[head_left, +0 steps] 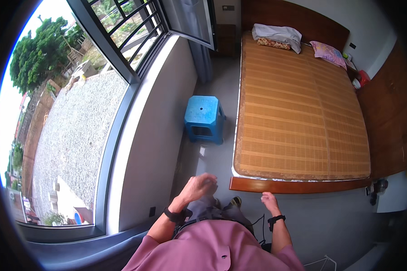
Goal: The person cleans a window screen using a cloth. They open the window, climb onto a stool, and wipe the screen thoroughly with a cloth, covering both the mesh and the frame.
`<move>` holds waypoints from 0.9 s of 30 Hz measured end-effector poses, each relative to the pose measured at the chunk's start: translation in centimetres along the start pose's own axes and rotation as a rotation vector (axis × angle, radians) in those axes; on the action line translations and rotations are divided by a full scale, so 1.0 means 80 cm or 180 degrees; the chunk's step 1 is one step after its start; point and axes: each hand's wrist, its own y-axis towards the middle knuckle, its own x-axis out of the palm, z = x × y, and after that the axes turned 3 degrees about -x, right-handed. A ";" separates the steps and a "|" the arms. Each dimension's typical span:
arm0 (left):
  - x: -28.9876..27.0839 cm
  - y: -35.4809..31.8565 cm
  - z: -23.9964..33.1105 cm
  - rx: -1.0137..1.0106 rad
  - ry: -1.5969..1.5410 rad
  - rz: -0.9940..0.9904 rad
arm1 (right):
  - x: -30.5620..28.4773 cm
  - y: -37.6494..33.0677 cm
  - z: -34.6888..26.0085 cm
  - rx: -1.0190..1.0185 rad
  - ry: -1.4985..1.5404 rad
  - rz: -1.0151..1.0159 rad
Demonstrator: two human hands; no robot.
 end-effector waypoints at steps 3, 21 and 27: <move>-0.002 0.034 0.006 -0.0332 0.0141 0.0470 | -0.004 0.050 -0.180 -0.0308 0.0381 -0.0806; -0.257 0.189 -0.037 0.0772 0.0565 0.0635 | 0.238 0.232 -0.587 -0.1531 0.2268 -0.1862; -0.365 0.199 -0.167 -0.0434 0.1931 0.1928 | 0.187 0.307 -0.664 -0.0674 0.3028 -0.0698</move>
